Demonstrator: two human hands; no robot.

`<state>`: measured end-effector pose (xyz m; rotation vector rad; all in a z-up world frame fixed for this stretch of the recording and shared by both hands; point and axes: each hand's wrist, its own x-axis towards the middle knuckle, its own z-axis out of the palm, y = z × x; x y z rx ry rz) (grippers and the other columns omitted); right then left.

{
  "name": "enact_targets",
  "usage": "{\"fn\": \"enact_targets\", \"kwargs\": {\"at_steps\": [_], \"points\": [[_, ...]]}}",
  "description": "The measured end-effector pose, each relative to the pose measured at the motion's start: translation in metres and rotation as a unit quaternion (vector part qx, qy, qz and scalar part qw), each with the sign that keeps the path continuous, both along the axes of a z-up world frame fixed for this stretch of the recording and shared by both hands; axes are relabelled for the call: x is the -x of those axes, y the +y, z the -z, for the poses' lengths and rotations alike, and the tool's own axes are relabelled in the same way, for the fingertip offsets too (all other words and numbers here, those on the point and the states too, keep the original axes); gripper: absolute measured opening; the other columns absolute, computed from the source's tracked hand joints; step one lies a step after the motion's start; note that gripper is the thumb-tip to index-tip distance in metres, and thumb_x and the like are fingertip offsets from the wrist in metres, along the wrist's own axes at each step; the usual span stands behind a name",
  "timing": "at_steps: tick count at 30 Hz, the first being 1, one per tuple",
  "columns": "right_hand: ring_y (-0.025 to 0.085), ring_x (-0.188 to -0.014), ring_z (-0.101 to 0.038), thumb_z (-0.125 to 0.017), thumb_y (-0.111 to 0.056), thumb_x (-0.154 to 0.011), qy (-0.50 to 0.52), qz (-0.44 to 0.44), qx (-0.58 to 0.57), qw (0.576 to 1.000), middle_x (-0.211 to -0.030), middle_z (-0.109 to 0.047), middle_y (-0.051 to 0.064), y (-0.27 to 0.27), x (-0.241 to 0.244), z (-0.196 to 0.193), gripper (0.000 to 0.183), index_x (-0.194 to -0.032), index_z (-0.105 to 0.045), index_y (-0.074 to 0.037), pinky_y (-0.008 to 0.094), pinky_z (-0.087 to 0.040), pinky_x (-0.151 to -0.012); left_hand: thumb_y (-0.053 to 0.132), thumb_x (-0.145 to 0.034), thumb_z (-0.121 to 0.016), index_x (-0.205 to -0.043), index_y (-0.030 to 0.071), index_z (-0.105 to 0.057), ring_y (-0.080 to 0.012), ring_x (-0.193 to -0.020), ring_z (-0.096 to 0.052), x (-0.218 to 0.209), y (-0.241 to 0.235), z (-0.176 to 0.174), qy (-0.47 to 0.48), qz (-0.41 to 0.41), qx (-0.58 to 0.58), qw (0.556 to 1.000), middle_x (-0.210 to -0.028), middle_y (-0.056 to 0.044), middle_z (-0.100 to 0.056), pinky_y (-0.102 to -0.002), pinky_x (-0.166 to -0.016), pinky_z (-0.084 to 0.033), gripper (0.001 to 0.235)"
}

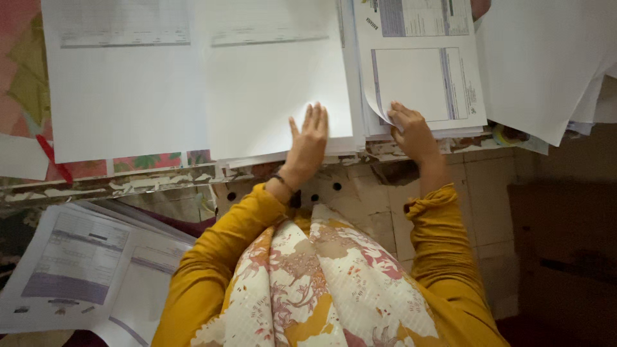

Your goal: The person organizes a stack of papers on a table, separating them into smaller piles and aligning them. They use a red pen to mark or hold down a sheet of paper during the process.

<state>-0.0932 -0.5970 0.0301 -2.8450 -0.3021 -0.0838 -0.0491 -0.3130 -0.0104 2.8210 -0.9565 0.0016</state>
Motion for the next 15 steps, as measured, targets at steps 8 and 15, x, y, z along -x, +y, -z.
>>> {"fn": "enact_targets", "kwargs": {"at_steps": [8, 15], "points": [[0.03, -0.123, -0.067, -0.065, -0.007, -0.095, -0.057, 0.002, 0.061, 0.997, -0.144, -0.067, 0.006, 0.001, -0.024, -0.001, 0.046, -0.139, -0.069, -0.021, 0.047, -0.052, -0.097, 0.044, -0.094, -0.062, -0.156, -0.003, -0.043, -0.0409, -0.153, -0.035, 0.017, -0.011, 0.015, -0.04, -0.019, 0.102, 0.994, -0.163, -0.028, -0.037, -0.073, -0.118, -0.018, 0.079], [0.032, -0.118, -0.071, -0.052, -0.002, -0.101, -0.062, -0.113, 0.002, 0.992, -0.135, -0.07, 0.013, 0.114, -0.084, 0.013, 0.038, -0.134, -0.066, -0.014, 0.044, -0.057, -0.092, 0.015, -0.096, -0.074, -0.118, 0.004, -0.069, -0.0418, -0.114, -0.063, -0.043, 0.143, 0.006, 0.069, -0.054, 0.386, 0.919, -0.117, -0.018, -0.063, -0.05, -0.103, -0.047, 0.025]]}}
